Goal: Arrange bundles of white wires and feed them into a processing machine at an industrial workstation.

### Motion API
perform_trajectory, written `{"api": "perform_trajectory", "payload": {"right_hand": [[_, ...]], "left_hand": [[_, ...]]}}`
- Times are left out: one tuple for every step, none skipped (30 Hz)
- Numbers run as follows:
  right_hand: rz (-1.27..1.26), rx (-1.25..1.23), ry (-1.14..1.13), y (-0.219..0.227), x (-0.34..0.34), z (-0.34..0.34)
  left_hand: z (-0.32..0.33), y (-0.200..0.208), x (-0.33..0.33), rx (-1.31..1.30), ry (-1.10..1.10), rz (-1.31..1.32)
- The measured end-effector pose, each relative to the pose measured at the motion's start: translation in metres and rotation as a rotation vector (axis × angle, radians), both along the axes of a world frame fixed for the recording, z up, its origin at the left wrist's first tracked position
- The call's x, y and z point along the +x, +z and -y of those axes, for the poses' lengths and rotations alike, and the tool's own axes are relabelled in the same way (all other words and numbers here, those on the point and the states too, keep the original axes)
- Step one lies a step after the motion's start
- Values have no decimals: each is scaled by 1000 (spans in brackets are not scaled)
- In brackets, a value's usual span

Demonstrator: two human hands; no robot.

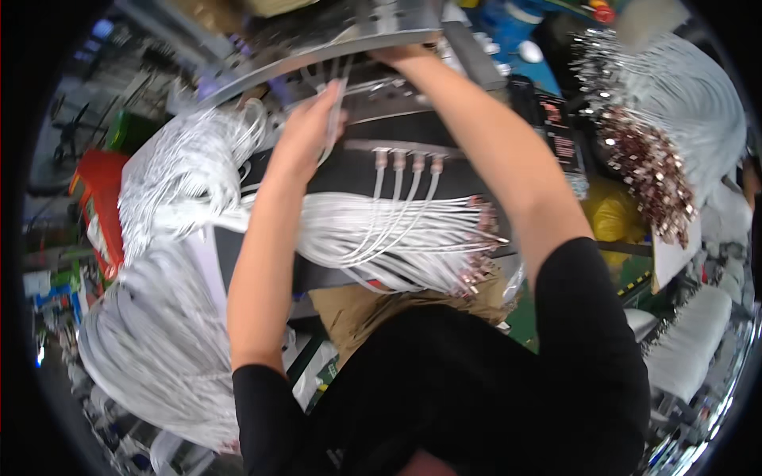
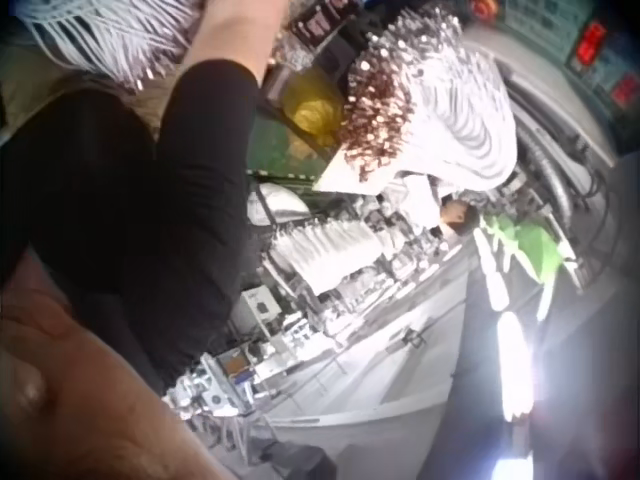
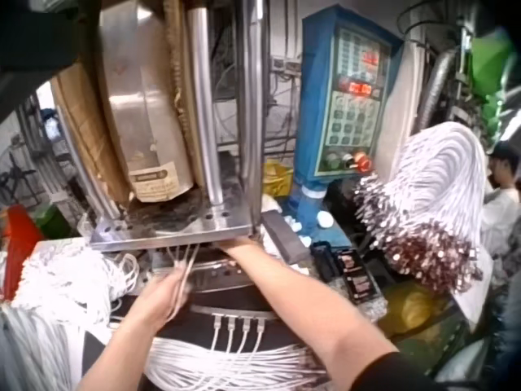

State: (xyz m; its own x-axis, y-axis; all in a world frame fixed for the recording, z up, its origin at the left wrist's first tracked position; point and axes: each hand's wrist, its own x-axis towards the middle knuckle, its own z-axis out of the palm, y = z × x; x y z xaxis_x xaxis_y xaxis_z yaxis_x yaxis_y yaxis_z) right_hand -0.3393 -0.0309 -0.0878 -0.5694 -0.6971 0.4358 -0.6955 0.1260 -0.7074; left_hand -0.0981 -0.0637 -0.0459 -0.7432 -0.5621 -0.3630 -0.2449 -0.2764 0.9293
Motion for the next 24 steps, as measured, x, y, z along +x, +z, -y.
{"api": "perform_trajectory", "payload": {"right_hand": [[-233,-142,-35,1,18,15],[-476,-283,-79,9,33,23],[-727,-416,-137,14,33,27],[-752,-408,-156,16,28,32],[-277,-567,126,10,25,41],[206,-686,385,1,14,36],[183,-677,353,-9,0,27],[-41,-565,214,-17,-6,26],[-257,-450,82,-22,-8,26],[-467,-321,-47,-27,-10,23],[-466,-317,-37,-26,0,18],[-342,-189,2,-18,24,10],[-216,-85,60,1,57,5],[-165,-63,85,10,74,-20],[-112,-43,114,17,89,-45],[-121,-39,108,19,99,-63],[-196,90,83,21,103,-81],[-271,239,40,17,101,-102],[-268,253,34,10,101,-117],[-354,255,-6,-1,99,-131],[-448,229,-29,0,102,-139],[-541,207,-47,1,107,-144],[-546,207,-36,9,112,-156],[-397,219,54,23,117,-171]], "left_hand": [[9,-1,25,-39,36,21],[19,-4,45,-88,-21,6],[15,0,52,-136,-96,-15],[6,4,59,-159,-185,-48],[-5,23,69,-185,-266,-75],[-8,38,77,-312,-203,-139],[0,48,84,-434,-139,-204],[23,50,96,-775,192,-256],[80,67,123,-517,204,-429],[95,83,130,-580,440,-393],[100,85,137,-772,644,-345],[140,71,175,-777,583,-284],[177,69,233,-805,540,-217],[187,63,251,-800,533,-226],[195,56,272,-867,492,307],[194,50,284,-898,426,840],[179,37,276,-924,414,710],[151,6,250,-934,382,570],[53,-4,190,-962,497,120],[-26,21,155,-1059,96,266],[-49,2,152,-1289,-243,171],[-79,-3,139,-1379,-388,-126],[-101,-1,124,-1428,-502,-263],[-115,-6,119,-1436,-493,-253]]}}
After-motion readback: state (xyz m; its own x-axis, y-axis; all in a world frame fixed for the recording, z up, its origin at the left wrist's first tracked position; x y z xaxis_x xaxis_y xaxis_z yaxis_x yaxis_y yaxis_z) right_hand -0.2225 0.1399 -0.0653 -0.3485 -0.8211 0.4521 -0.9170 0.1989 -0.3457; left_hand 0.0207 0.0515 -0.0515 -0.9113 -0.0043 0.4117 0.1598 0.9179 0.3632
